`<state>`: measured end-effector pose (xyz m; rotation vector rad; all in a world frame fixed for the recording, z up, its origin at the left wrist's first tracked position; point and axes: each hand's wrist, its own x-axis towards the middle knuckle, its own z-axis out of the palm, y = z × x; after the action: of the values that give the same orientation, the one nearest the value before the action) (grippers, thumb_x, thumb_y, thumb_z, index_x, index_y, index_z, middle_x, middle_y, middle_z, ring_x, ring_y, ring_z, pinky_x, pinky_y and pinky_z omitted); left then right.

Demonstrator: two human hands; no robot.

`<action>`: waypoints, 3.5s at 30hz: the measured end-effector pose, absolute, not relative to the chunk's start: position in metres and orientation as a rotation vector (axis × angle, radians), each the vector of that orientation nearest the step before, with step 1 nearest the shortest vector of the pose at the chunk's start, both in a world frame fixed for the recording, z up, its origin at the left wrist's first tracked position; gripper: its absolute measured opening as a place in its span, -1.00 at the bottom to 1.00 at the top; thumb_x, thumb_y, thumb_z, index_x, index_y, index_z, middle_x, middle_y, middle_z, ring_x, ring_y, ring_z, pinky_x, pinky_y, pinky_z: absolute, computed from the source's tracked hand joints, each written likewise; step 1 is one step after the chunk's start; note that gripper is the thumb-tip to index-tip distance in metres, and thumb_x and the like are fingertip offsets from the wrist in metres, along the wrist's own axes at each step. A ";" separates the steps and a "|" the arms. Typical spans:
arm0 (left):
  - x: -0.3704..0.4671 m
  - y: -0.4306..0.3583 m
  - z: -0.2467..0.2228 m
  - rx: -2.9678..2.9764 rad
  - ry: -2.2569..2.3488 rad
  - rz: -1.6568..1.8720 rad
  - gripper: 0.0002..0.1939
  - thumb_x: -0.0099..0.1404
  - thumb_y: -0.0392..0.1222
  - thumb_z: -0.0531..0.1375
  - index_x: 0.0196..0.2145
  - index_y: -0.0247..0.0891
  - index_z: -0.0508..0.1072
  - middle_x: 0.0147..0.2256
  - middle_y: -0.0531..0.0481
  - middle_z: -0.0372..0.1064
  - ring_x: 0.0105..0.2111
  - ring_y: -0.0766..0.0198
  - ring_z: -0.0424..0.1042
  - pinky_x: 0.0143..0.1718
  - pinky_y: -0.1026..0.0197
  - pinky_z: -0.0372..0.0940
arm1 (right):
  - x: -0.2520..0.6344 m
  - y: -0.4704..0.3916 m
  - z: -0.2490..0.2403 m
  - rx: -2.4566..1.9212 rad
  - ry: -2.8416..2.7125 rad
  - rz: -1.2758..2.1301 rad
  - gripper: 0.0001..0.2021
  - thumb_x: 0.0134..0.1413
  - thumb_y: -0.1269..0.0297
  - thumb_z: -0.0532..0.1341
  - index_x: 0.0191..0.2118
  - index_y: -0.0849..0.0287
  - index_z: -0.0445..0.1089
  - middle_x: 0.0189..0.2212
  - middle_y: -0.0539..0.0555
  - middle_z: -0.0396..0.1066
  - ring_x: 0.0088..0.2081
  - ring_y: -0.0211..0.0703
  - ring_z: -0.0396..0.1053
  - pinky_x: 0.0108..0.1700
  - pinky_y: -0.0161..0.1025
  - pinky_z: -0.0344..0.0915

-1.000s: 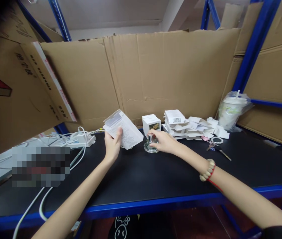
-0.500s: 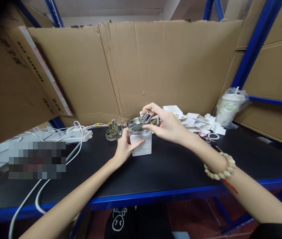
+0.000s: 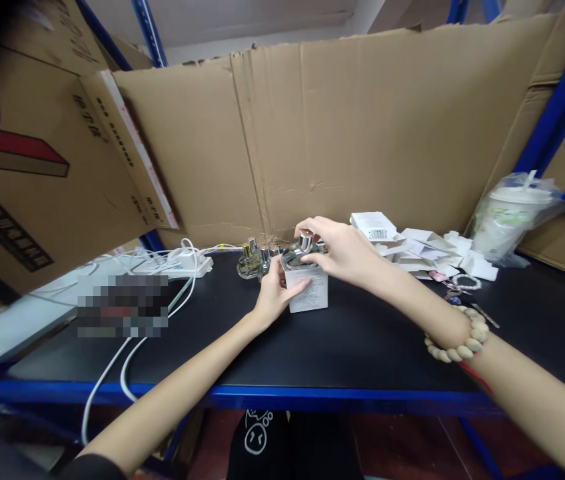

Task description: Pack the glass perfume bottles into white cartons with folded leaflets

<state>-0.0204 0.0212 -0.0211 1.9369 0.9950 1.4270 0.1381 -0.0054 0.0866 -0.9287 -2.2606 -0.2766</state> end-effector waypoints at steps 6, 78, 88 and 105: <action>-0.021 0.019 -0.019 2.026 1.064 1.383 -0.40 0.05 -0.04 0.27 -0.01 -0.19 0.12 -0.20 -0.06 0.44 -0.28 0.16 0.48 -0.28 0.17 0.35 | 0.140 -0.002 0.088 -1.039 -2.279 -0.277 -0.76 -0.16 0.31 0.25 -0.26 0.13 0.32 -0.38 0.04 0.43 -0.42 -0.18 0.34 -0.46 -0.29 0.20; -0.024 0.018 -0.020 2.694 1.078 1.593 -0.78 0.33 -0.17 -0.01 -0.14 -0.17 0.36 0.11 -0.16 0.06 -0.03 0.14 0.35 -0.12 0.09 0.39 | 0.152 0.008 0.056 -0.977 -1.968 0.285 -0.74 0.00 0.11 0.13 -0.43 0.15 0.48 -0.35 0.13 0.48 -0.29 -0.09 0.43 -0.33 -0.15 0.43; -0.022 0.015 -0.016 2.678 0.919 1.565 -0.83 0.33 -0.26 -0.04 -0.15 -0.23 0.26 0.06 -0.18 0.26 0.17 0.14 0.12 0.07 -0.01 0.24 | 0.156 0.011 0.042 -0.879 -2.012 0.425 -0.68 -0.05 -0.01 0.18 -0.41 0.11 0.53 -0.35 0.12 0.46 -0.31 -0.11 0.42 -0.35 -0.14 0.43; -0.022 0.018 -0.020 2.538 1.003 1.743 -0.73 0.34 -0.26 -0.07 -0.17 -0.20 0.40 -0.13 -0.15 0.22 -0.11 0.21 0.32 -0.15 0.14 0.33 | 0.156 -0.003 0.030 -1.033 -2.121 0.690 -0.38 -0.22 0.23 0.30 0.07 0.12 0.21 -0.34 0.01 0.30 -0.54 -0.33 0.30 -0.48 -0.24 0.41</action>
<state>-0.0217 0.0180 -0.0202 2.5377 1.0026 1.7428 0.1557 -0.0032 0.0304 -1.0330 -2.1211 0.6898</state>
